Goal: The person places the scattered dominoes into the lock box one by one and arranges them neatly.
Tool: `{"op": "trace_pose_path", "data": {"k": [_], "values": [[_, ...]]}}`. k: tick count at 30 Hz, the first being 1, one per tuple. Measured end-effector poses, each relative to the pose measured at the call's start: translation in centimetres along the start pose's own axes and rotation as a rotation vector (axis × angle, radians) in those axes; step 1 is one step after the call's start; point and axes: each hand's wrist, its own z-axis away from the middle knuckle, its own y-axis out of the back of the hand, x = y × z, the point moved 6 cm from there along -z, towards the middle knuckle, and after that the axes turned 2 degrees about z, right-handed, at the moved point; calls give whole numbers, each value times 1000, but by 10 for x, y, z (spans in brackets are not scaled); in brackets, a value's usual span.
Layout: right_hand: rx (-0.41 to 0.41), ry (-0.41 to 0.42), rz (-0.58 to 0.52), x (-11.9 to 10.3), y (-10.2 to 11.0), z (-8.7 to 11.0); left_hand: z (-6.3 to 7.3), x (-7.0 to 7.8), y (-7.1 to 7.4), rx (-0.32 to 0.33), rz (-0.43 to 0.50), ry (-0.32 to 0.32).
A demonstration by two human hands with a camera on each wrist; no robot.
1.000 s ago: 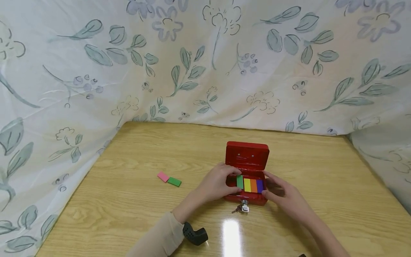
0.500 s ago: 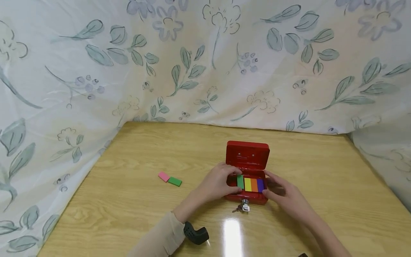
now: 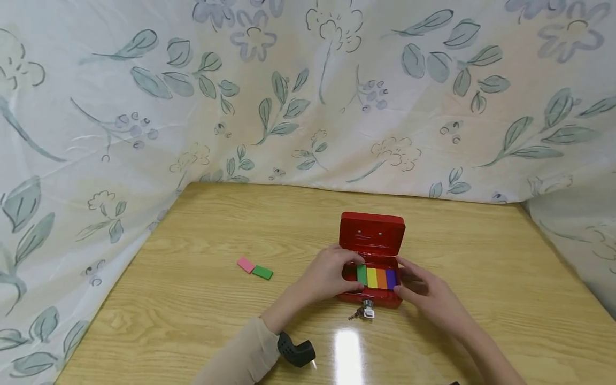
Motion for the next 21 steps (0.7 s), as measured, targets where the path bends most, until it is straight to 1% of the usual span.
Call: {"op": "trace_pose_path", "data": {"k": [13, 21], "values": [[-1, 3, 5, 1, 3, -1, -6, 1, -2, 12, -48, -22], [1, 12, -5, 2, 0, -1, -4, 1, -3, 4, -47, -28]]}}
